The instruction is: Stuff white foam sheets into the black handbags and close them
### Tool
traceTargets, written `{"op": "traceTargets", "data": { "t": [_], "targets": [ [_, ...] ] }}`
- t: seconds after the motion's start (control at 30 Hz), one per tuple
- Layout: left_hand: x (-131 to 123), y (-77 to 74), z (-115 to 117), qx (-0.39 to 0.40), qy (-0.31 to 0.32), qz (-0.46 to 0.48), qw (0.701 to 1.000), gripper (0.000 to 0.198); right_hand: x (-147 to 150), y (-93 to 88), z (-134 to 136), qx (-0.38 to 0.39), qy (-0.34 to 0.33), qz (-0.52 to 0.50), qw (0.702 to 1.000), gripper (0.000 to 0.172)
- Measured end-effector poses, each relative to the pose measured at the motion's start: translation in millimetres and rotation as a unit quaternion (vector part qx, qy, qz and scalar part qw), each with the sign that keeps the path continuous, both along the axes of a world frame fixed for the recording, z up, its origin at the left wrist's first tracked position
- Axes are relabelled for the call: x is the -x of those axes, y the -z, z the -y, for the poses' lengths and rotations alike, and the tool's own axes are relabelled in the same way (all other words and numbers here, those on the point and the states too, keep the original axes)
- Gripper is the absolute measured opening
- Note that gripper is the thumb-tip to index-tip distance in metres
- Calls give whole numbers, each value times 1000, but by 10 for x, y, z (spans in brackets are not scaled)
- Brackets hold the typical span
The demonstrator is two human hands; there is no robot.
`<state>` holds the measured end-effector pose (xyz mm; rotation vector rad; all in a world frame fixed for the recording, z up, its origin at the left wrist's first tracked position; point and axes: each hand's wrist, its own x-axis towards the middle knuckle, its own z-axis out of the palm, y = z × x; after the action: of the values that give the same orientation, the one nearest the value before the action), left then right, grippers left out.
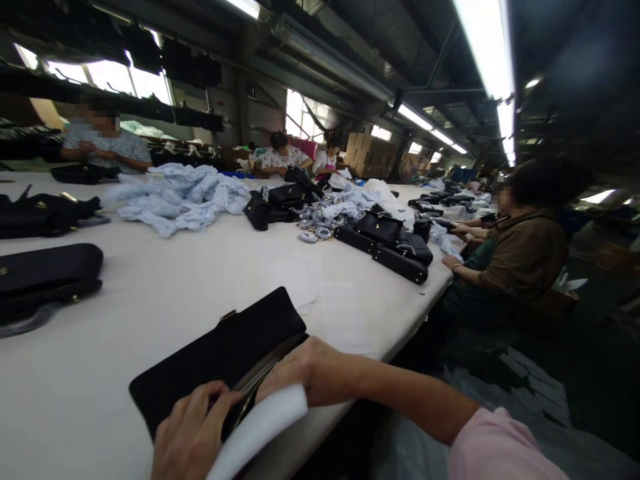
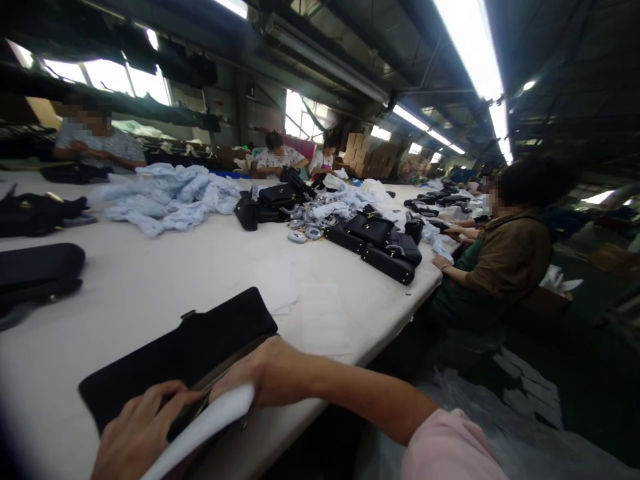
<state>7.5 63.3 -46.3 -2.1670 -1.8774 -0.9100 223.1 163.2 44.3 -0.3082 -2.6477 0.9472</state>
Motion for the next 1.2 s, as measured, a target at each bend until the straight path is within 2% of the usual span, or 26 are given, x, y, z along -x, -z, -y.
{"op": "traceTargets", "data": {
  "t": [0.03, 0.1, 0.17, 0.27, 0.37, 0.43, 0.57, 0.7, 0.8, 0.87, 1.0, 1.2],
  "targets": [
    [-34, -49, 18, -10, -5, 2, 1000, 24, 9, -20, -13, 45, 9, -25, 999, 26],
    [-121, -172, 56, -20, -34, 11, 999, 25, 23, -47, -31, 150, 71, -68, 984, 25],
    [-204, -294, 75, 26, -59, 42, 997, 28, 31, -33, -46, 225, 153, -79, 959, 27],
    [-275, -419, 76, 72, -80, 98, 989, 35, 26, 43, -58, 259, 215, -90, 937, 26],
    [-295, -467, 89, 92, -93, 133, 982, 37, -13, 73, -67, 261, 260, -135, 920, 25],
    [-297, -471, 101, 98, -96, 142, 980, 38, -47, 27, -88, 234, 250, -138, 929, 24],
    [-292, -468, 93, 103, -91, 150, 979, 35, -87, -147, -176, 124, 137, -76, 980, 18],
    [-289, -487, 77, 103, -88, 158, 978, 33, -72, -297, -244, 63, 87, -46, 993, 22],
    [-282, -498, 81, 107, -82, 162, 978, 31, -40, -354, -211, 19, 13, -5, 1000, 26],
    [-273, -496, 86, 106, -73, 161, 979, 27, -13, -347, -152, -29, -10, 20, 999, 27],
    [-261, -478, 104, 100, -59, 169, 979, 15, 42, -279, -32, -151, 27, 90, 984, 28],
    [-281, -456, 127, 99, -69, 194, 974, 31, 212, -307, -38, -215, 68, 282, 933, 26]
  ]
}}
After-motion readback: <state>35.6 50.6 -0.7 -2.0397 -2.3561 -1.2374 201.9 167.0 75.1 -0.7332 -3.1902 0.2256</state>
